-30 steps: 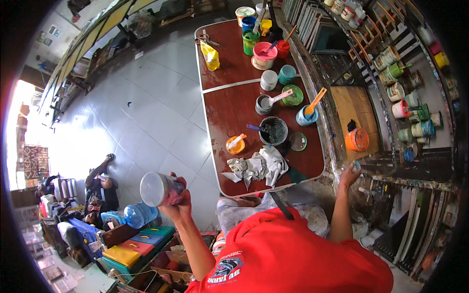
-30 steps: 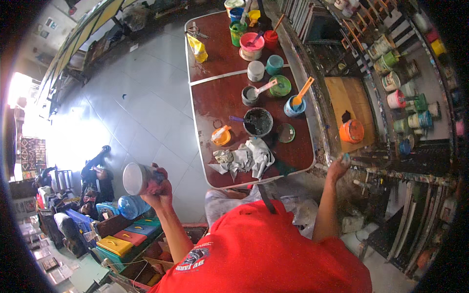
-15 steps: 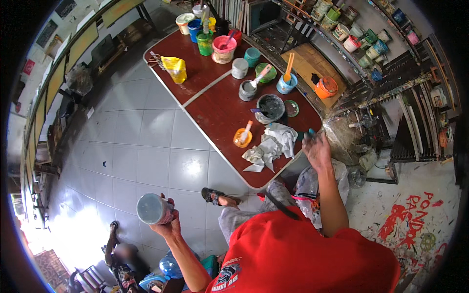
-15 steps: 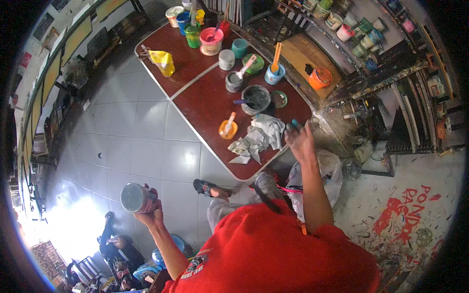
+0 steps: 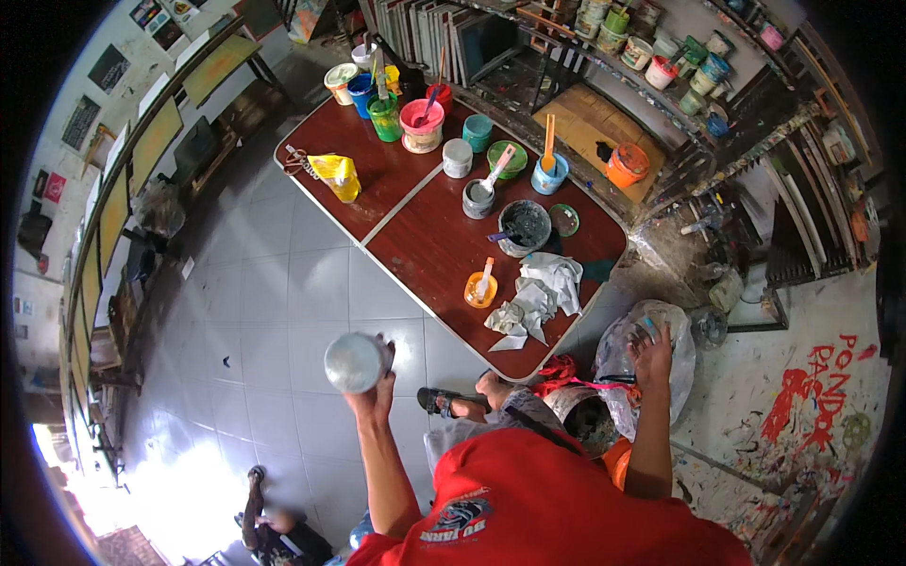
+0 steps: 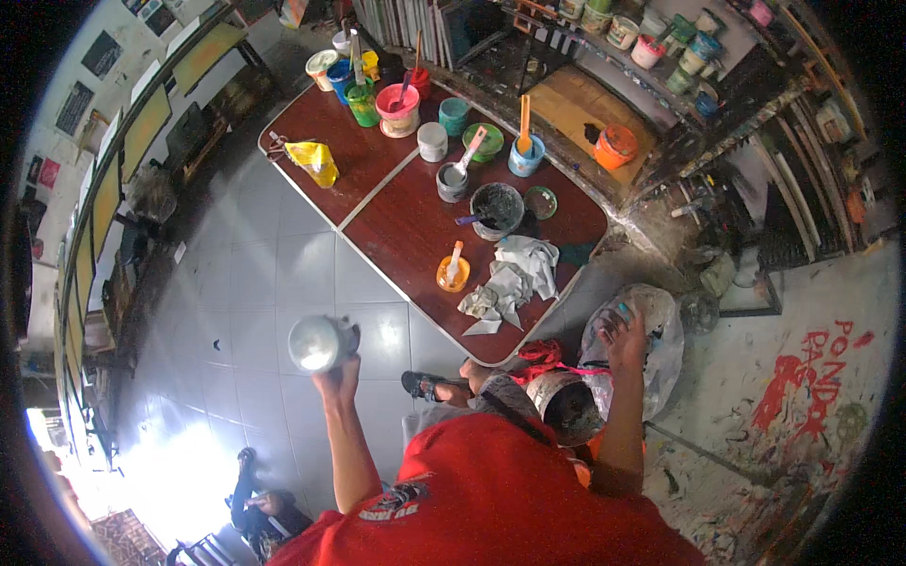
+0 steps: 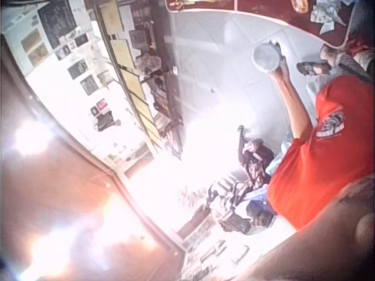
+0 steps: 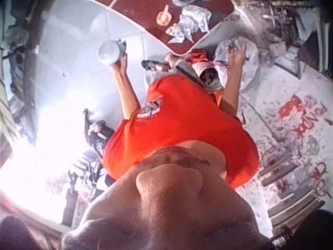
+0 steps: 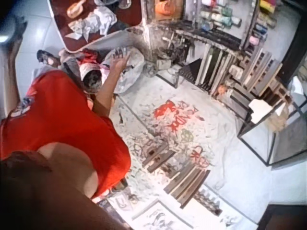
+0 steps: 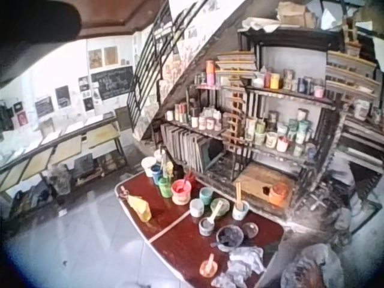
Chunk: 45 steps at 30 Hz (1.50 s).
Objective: The person picks up several containers of ink from a shelf, brings them to a table, and mixes a light blue paint by pouring white ink into a container and stirring it with a tool.
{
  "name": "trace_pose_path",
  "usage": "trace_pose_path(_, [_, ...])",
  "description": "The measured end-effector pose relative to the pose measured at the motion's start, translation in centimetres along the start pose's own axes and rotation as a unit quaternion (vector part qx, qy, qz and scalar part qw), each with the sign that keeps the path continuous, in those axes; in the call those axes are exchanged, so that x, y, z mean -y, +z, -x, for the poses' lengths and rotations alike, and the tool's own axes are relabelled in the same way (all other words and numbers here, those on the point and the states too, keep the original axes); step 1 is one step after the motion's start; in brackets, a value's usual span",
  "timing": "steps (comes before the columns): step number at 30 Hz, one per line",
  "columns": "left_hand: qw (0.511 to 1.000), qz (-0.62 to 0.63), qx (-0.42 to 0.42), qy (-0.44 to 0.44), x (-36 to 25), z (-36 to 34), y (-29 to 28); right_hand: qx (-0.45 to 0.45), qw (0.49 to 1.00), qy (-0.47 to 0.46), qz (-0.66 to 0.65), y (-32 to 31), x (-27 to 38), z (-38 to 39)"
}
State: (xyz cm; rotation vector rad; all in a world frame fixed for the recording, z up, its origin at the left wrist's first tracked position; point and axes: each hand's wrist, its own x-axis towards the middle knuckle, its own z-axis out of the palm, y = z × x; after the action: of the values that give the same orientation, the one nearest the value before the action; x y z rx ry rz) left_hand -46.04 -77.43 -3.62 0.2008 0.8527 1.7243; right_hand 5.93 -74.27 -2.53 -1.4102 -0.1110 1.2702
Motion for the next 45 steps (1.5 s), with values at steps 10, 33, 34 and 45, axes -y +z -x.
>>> trace_pose_path(10, [0.962, 0.118, 0.057, -0.238, 2.4, -10.8, 8.1, -0.066, 0.989, 0.001, -0.134, -1.9, -0.1, -2.9])
trace_pose_path(33, [0.779, -0.354, 0.25, -0.452, 4.8, -45.6, 5.4, -0.432, 0.888, -0.13, -0.084, 19.3, -18.9, 14.7])
trace_pose_path(34, [0.783, -0.354, 0.253, -0.445, 4.8, -43.8, 7.9, -0.459, 0.866, -0.193, -0.042, 17.9, -21.2, 14.0])
trace_pose_path(45, [0.752, -0.404, 0.511, 0.106, -0.6, -32.8, 15.2, -0.188, 0.912, -0.263, 0.253, 47.5, -15.6, 4.8])
